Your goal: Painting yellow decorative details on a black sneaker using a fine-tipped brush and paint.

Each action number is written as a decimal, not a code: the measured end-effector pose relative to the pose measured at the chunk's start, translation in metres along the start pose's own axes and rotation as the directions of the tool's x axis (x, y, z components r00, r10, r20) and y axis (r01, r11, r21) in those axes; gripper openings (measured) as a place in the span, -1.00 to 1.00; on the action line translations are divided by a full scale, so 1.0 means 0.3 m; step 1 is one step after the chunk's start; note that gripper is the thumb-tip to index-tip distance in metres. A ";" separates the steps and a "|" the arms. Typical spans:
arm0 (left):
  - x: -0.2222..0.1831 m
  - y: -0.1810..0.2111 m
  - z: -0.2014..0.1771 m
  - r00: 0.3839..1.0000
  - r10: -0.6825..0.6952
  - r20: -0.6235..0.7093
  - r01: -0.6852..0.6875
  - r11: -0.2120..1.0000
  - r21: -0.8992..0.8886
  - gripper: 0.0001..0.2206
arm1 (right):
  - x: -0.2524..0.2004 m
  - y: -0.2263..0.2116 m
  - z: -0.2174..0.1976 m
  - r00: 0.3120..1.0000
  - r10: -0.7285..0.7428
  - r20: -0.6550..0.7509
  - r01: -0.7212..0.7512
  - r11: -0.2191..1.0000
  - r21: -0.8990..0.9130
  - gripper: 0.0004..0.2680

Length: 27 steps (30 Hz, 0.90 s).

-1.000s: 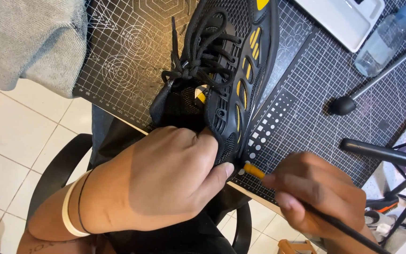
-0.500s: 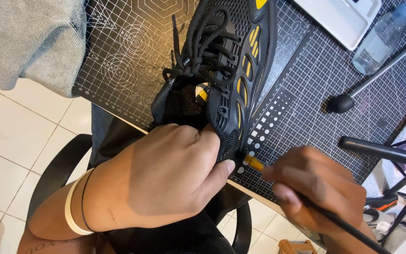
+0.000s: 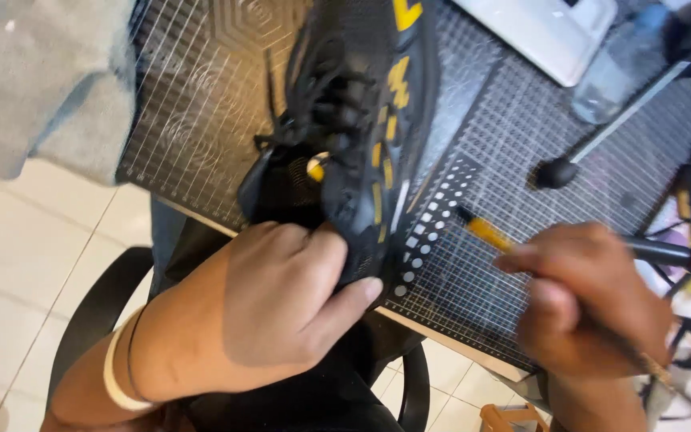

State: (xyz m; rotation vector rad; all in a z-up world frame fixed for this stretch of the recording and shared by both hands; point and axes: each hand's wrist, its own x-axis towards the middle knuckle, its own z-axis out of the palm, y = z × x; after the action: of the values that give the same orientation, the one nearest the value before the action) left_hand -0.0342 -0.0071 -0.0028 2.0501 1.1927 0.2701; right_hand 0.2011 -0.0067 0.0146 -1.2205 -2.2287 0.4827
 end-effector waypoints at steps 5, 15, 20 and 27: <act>0.000 -0.003 -0.039 0.992 -0.128 0.015 0.128 0.989 -0.069 -0.60 | 0.064 0.166 -0.072 0.856 0.046 -0.515 -0.123 0.986 -0.116 -0.79; 0.009 -0.012 0.016 0.988 -0.143 -0.052 0.136 0.984 -0.118 -0.60 | 0.279 0.587 -0.017 0.889 0.163 -0.429 -0.122 0.985 0.123 -0.89; -0.002 -0.028 0.032 0.990 -0.131 -0.044 0.127 0.987 -0.100 -0.64 | 0.280 0.581 0.003 0.910 0.187 -0.369 -0.151 0.981 0.125 -0.89; 0.001 -0.029 0.034 0.989 -0.059 -0.135 0.054 0.998 -0.041 -0.61 | 0.282 0.601 0.019 0.926 0.175 -0.333 -0.141 0.982 0.124 -0.89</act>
State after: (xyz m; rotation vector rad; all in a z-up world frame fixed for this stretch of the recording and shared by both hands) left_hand -0.0345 -0.0093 -0.0159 1.9886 1.3157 0.4075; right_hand 0.2782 0.1593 -0.0637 -1.3271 -1.8024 0.4004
